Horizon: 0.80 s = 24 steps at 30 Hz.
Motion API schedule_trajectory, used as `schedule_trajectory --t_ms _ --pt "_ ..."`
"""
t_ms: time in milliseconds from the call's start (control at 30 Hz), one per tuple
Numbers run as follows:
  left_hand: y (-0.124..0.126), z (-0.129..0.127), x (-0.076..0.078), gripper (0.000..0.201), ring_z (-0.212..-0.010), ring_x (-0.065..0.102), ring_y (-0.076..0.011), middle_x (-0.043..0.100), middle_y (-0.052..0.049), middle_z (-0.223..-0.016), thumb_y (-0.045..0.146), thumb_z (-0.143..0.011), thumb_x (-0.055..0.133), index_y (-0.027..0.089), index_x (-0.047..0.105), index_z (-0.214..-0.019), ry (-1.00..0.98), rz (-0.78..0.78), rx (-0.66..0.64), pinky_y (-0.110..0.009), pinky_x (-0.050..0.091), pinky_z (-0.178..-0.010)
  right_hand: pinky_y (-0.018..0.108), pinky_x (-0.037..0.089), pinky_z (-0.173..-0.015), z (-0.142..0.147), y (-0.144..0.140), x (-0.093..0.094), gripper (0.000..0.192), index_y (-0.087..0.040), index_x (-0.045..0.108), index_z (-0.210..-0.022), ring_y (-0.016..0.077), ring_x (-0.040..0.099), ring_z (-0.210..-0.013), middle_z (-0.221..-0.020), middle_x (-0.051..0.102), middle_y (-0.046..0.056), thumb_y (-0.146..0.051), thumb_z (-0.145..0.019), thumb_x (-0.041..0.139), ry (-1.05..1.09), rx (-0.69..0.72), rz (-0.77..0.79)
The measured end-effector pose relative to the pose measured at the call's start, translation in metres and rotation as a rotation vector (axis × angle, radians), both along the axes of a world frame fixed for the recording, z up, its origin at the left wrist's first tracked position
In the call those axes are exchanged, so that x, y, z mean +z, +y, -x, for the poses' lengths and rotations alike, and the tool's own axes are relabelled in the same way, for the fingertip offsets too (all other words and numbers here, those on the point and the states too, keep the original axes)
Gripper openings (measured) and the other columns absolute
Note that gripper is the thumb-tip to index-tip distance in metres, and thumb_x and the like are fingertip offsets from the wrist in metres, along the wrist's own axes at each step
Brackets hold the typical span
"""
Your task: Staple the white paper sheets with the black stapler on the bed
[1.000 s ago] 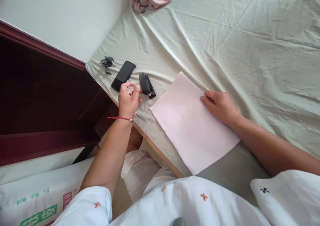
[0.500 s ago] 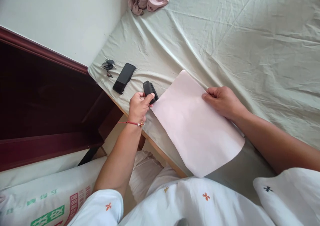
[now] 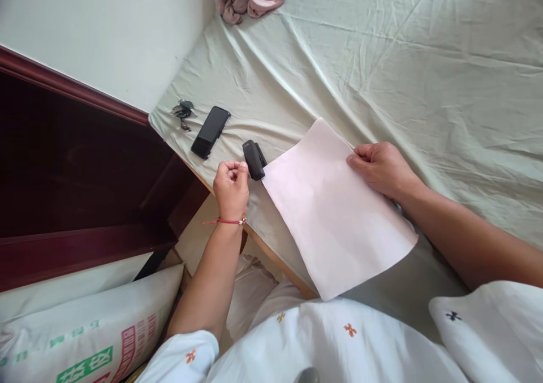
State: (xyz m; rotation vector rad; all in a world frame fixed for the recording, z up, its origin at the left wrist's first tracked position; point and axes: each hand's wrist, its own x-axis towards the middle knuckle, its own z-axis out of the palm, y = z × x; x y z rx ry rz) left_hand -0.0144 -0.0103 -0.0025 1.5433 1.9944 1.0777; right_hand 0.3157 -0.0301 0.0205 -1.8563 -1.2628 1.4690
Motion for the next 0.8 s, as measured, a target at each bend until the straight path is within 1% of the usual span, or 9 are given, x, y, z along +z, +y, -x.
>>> schedule_trajectory --t_ms 33,100,167,233,300,367,533,633,800 --pt "0.001 0.004 0.000 0.036 -0.099 0.075 -0.0231 0.077 -0.010 -0.100 0.057 -0.096 0.064 0.021 0.065 -0.101 0.071 -0.081 -0.052 -0.035 0.060 -0.087 0.027 0.036 -0.043 0.000 0.000 0.000 0.021 -0.022 0.071 -0.080 0.0140 0.052 -0.050 -0.066 0.066 0.002 -0.042 -0.088 0.070 -0.005 0.004 0.000" --pt "0.006 0.011 -0.001 0.041 -0.131 0.066 -0.0280 0.074 -0.015 -0.131 0.057 -0.099 0.061 0.021 0.069 -0.117 0.166 -0.183 -0.224 -0.043 0.053 -0.112 0.026 0.034 -0.041 -0.001 0.000 0.001 0.021 -0.022 0.072 -0.081 0.0139 0.052 -0.048 -0.065 0.066 0.002 -0.042 -0.087 0.072 -0.002 0.008 -0.002" --pt "0.010 0.016 -0.005 0.046 -0.146 0.057 -0.0283 0.068 -0.014 -0.146 0.058 -0.104 0.053 0.023 0.070 -0.129 0.177 -0.201 -0.400 -0.048 0.043 -0.125 0.026 0.033 -0.040 0.000 0.000 0.003 0.021 -0.022 0.072 -0.080 0.0139 0.051 -0.047 -0.063 0.066 0.002 -0.042 -0.086 0.073 0.014 0.006 -0.002" --pt "0.012 0.020 -0.012 0.049 -0.148 0.056 -0.0266 0.067 -0.013 -0.150 0.056 -0.108 0.046 0.024 0.071 -0.134 0.132 -0.191 -0.495 -0.050 0.039 -0.129 0.026 0.033 -0.040 0.000 0.000 0.006 0.021 -0.022 0.072 -0.079 0.0141 0.051 -0.047 -0.064 0.067 0.003 -0.042 -0.085 0.075 0.038 -0.004 0.005" --pt "0.012 0.023 -0.018 0.049 -0.150 0.055 -0.0253 0.065 -0.012 -0.154 0.053 -0.109 0.043 0.025 0.071 -0.138 0.062 -0.190 -0.521 -0.049 0.037 -0.130 0.026 0.033 -0.040 0.000 -0.001 0.008 0.020 -0.022 0.071 -0.078 0.0138 0.051 -0.046 -0.065 0.068 0.003 -0.041 -0.085 0.076 0.055 -0.012 0.021" --pt "0.010 0.027 -0.023 0.047 -0.155 0.049 -0.0251 0.061 -0.010 -0.159 0.052 -0.109 0.045 0.028 0.069 -0.142 -0.011 -0.182 -0.543 -0.049 0.034 -0.133 0.025 0.031 -0.039 0.001 -0.001 0.010 0.020 -0.022 0.071 -0.078 0.0130 0.050 -0.045 -0.064 0.067 0.003 -0.040 -0.085 0.076 0.064 -0.014 0.030" --pt "0.009 0.042 -0.024 0.051 -0.161 0.039 -0.0257 0.051 -0.004 -0.167 0.055 -0.105 0.053 0.036 0.061 -0.152 -0.144 -0.096 -0.662 -0.049 0.029 -0.135 0.024 0.031 -0.038 0.000 -0.001 0.011 0.020 -0.021 0.071 -0.077 0.0123 0.049 -0.044 -0.062 0.066 0.003 -0.038 -0.085 0.076 0.094 -0.020 0.020" --pt "0.011 0.046 -0.023 0.051 -0.160 0.041 -0.0264 0.053 -0.006 -0.166 0.053 -0.104 0.056 0.035 0.061 -0.152 -0.111 -0.088 -0.684 -0.050 0.030 -0.135 0.024 0.031 -0.038 0.001 0.000 0.014 0.017 -0.019 0.072 -0.079 0.0113 0.048 -0.043 -0.061 0.065 0.003 -0.034 -0.088 0.072 0.076 -0.015 0.049" --pt "0.013 0.038 -0.025 0.049 -0.154 0.050 -0.0261 0.061 -0.011 -0.159 0.054 -0.104 0.057 0.029 0.067 -0.146 0.032 -0.163 -0.606 -0.052 0.034 -0.133 0.023 0.030 -0.038 0.002 0.000 0.022 0.018 -0.017 0.071 -0.082 0.0105 0.048 -0.043 -0.060 0.063 0.002 -0.030 -0.093 0.066 0.026 0.003 0.108"
